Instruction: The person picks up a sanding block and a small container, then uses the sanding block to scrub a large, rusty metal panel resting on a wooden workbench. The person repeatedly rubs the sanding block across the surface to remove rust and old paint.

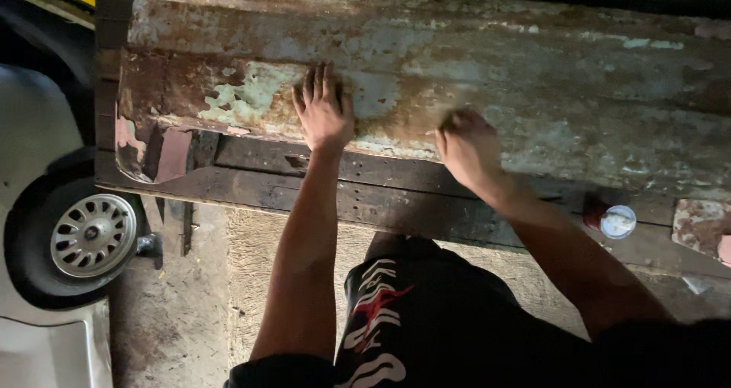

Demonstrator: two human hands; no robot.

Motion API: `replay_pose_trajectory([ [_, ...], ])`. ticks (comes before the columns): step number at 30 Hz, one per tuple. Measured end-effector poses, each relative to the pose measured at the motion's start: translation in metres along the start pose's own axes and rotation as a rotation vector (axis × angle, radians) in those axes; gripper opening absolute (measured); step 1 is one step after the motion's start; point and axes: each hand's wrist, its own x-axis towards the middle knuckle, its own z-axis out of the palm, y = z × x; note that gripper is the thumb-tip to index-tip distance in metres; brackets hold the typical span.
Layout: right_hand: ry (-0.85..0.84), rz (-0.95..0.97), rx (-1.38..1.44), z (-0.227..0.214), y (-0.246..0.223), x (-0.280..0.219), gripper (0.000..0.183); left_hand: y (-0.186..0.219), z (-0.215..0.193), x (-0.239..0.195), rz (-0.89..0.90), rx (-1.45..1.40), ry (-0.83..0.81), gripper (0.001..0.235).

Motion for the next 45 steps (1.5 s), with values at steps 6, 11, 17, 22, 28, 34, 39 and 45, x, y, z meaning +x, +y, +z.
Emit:
replay_pose_trajectory([
  [6,-0.280,0.299,0.020,0.026,0.044,0.047,0.041,0.003,-0.004,-0.003,-0.016,-0.020,-0.008,0.062],
  [11,-0.054,0.194,-0.021,0.023,0.039,0.034,0.034,0.003,-0.006,-0.003,-0.008,-0.010,-0.012,0.065],
  [17,-0.199,0.218,0.019,-0.004,0.016,0.001,0.040,0.001,0.000,-0.001,-0.022,-0.009,-0.014,0.065],
  [22,0.104,0.151,-0.047,0.032,0.054,0.061,0.040,0.000,-0.002,-0.001,-0.014,0.001,-0.013,0.065],
  [28,-0.150,0.252,0.055,0.009,0.012,-0.008,0.046,0.002,-0.002,-0.001,-0.002,-0.013,-0.002,0.064],
  [34,-0.327,0.383,0.049,0.026,0.045,0.044,0.051,0.003,-0.001,-0.004,-0.013,-0.012,-0.001,0.062],
  [39,0.000,0.247,0.070,0.035,0.049,0.038,0.038,0.002,-0.005,-0.002,0.001,-0.001,0.001,0.066],
  [45,0.131,-0.004,0.028,0.022,0.007,-0.003,0.031,0.001,-0.003,-0.002,-0.018,-0.012,-0.012,0.064],
])
